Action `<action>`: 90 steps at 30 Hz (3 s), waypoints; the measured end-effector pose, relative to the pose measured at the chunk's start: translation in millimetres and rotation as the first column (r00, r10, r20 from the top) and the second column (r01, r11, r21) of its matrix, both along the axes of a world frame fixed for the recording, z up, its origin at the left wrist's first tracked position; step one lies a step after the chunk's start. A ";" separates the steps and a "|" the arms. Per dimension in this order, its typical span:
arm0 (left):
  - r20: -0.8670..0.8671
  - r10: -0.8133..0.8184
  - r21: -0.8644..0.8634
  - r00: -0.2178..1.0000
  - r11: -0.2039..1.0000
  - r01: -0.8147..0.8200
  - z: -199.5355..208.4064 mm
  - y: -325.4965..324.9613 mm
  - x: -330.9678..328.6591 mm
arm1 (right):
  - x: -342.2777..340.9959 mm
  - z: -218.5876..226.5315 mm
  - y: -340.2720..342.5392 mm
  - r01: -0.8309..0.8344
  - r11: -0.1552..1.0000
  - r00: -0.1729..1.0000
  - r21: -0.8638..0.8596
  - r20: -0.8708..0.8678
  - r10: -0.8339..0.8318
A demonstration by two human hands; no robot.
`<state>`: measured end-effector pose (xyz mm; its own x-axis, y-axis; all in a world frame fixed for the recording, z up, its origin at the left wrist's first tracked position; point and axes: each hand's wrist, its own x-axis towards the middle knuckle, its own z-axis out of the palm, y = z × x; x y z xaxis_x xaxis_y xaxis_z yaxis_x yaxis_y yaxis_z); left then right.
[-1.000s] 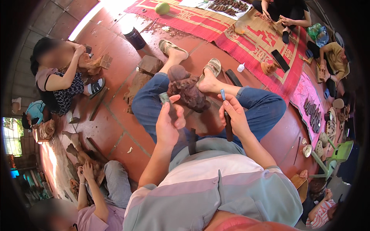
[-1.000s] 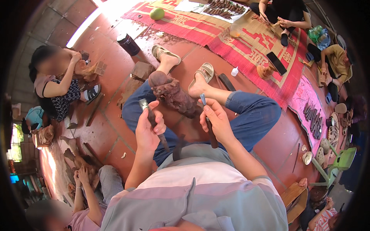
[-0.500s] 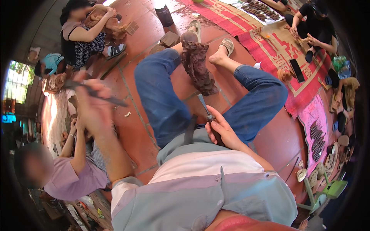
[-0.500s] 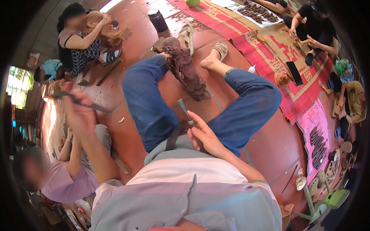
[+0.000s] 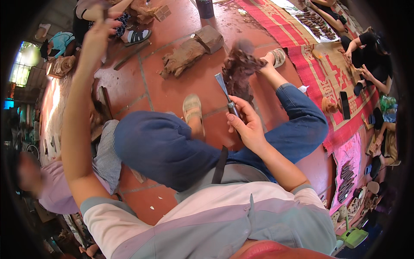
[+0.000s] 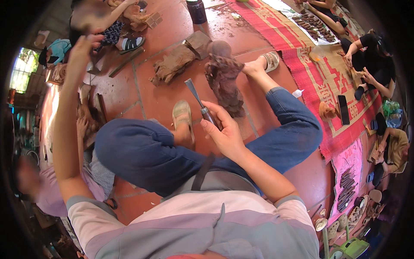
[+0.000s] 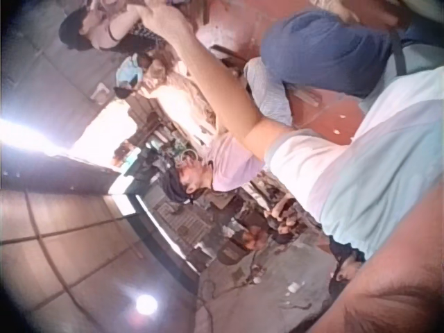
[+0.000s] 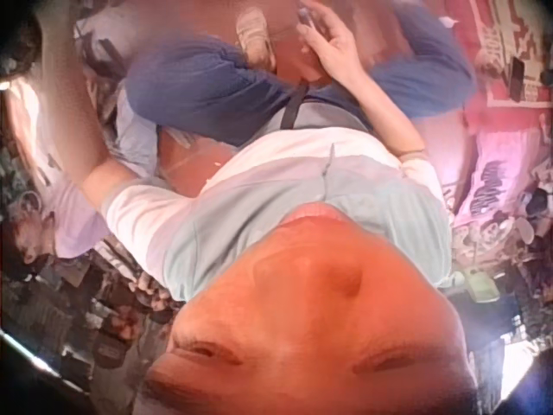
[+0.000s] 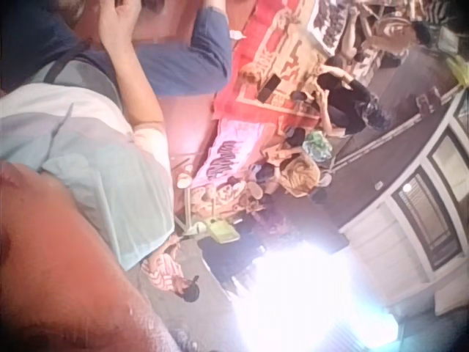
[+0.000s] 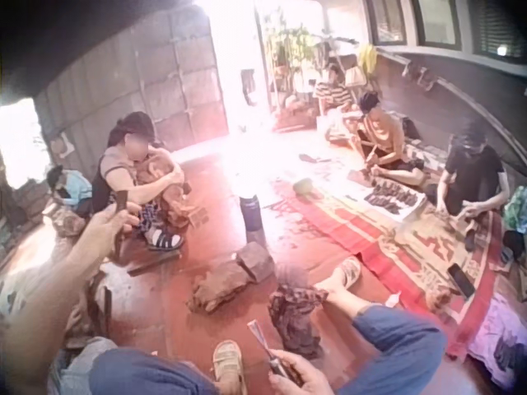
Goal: The person sits on the floor and carves a piece of wood using a knife and a file. They hold the wood in their left hand and use the tools in their right hand to shape it. The person occasionally switches between the knife and the file to refine the wood's surface.
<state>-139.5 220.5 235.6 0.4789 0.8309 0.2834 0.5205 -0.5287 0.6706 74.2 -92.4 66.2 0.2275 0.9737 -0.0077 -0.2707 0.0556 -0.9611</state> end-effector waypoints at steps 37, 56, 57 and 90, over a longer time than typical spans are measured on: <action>0.293 0.571 -0.950 0.767 0.084 0.300 -392.1 37.3 76.1 | -20.4 -197.5 290.1 0.094 0.959 0.759 -0.268 0.643 0.105; 0.219 0.606 -0.975 0.764 0.167 0.148 -396.5 30.8 88.5 | -21.0 -196.1 294.1 0.224 0.906 0.702 -0.358 0.705 0.105; 0.213 0.599 -0.976 0.772 0.163 0.143 -399.8 31.5 87.3 | -19.7 -202.1 293.9 0.220 0.927 0.703 -0.302 0.708 0.064; 0.238 0.570 -0.966 0.786 0.221 0.133 -407.8 32.9 87.2 | -14.9 -196.0 290.3 0.154 0.963 0.668 -0.222 0.741 0.063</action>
<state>-52.3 253.4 -172.1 0.3155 0.6811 -0.6607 -0.0657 0.7103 0.7009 59.4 197.9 -129.9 0.3081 0.9499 -0.0522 0.5271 -0.2161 -0.8219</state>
